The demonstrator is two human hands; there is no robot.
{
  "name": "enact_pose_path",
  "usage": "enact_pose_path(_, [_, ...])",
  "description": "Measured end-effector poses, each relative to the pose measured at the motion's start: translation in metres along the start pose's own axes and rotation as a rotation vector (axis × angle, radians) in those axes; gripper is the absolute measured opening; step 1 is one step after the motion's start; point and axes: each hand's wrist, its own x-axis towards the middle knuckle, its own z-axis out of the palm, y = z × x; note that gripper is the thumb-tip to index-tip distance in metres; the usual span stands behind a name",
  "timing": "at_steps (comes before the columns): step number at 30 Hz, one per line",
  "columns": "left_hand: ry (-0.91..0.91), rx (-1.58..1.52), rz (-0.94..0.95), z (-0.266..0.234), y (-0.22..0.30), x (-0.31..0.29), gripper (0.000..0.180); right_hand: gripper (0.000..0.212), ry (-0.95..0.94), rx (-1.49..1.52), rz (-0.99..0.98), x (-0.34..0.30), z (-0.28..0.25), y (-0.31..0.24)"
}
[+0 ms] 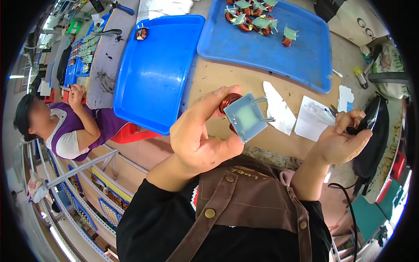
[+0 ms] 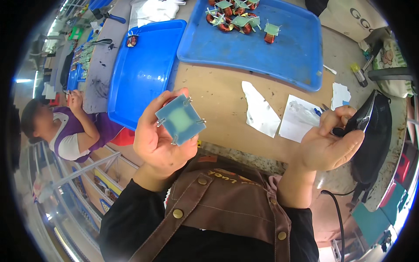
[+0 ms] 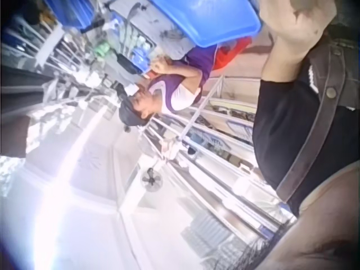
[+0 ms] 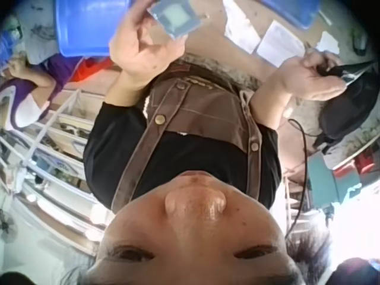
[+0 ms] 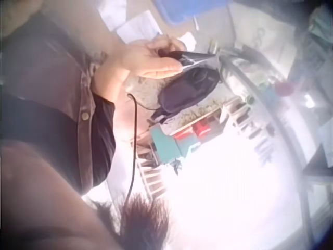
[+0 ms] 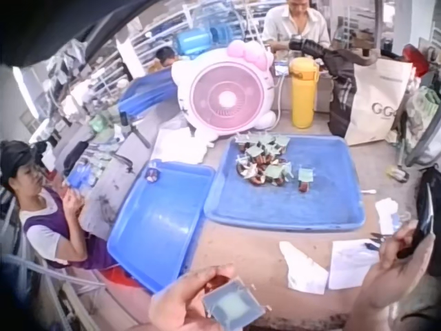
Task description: Assembling an inductor coil to a small PCB using a glue dispenser and wire cutters.
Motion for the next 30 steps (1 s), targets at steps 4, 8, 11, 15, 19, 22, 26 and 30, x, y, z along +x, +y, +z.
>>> enact_pose_path(4, [0.052, -0.008, -0.102, -0.002, 0.009, -0.003, 0.052, 0.043, 0.003, 0.006, -0.001, 0.0, -0.004, 0.006])
enact_pose_path(8, [0.053, 0.177, -0.215, -0.024, -0.003, -0.006, 0.047, 0.04, 0.008, 0.004, 0.007, 0.0, -0.011, 0.011])
enact_pose_path(11, [0.047, 0.432, -0.194, -0.047, -0.015, 0.005, 0.044, 0.039, -0.04, 0.023, -0.015, 0.003, -0.019, 0.01])
enact_pose_path(15, [0.015, 0.852, -0.267, -0.081, -0.051, 0.01, 0.034, 0.041, 0.031, -0.099, -0.033, 0.002, -0.014, 0.007])
enact_pose_path(19, [-0.064, 1.087, -0.413, -0.104, -0.08, 0.005, 0.036, 0.038, 0.04, -0.112, -0.027, 0.001, -0.012, 0.008])
enact_pose_path(22, [-0.093, 1.133, -0.473, -0.111, -0.095, -0.002, 0.037, 0.036, 0.041, -0.111, -0.017, 0.0, -0.01, 0.01])
enact_pose_path(26, [-0.108, 1.104, -0.522, -0.11, -0.099, -0.004, 0.035, 0.035, 0.043, -0.184, -0.022, 0.0, -0.012, 0.014])
enact_pose_path(30, [-0.149, 1.086, -0.551, -0.116, -0.097, -0.001, 0.039, 0.035, 0.066, -0.249, -0.026, -0.001, -0.009, 0.016])
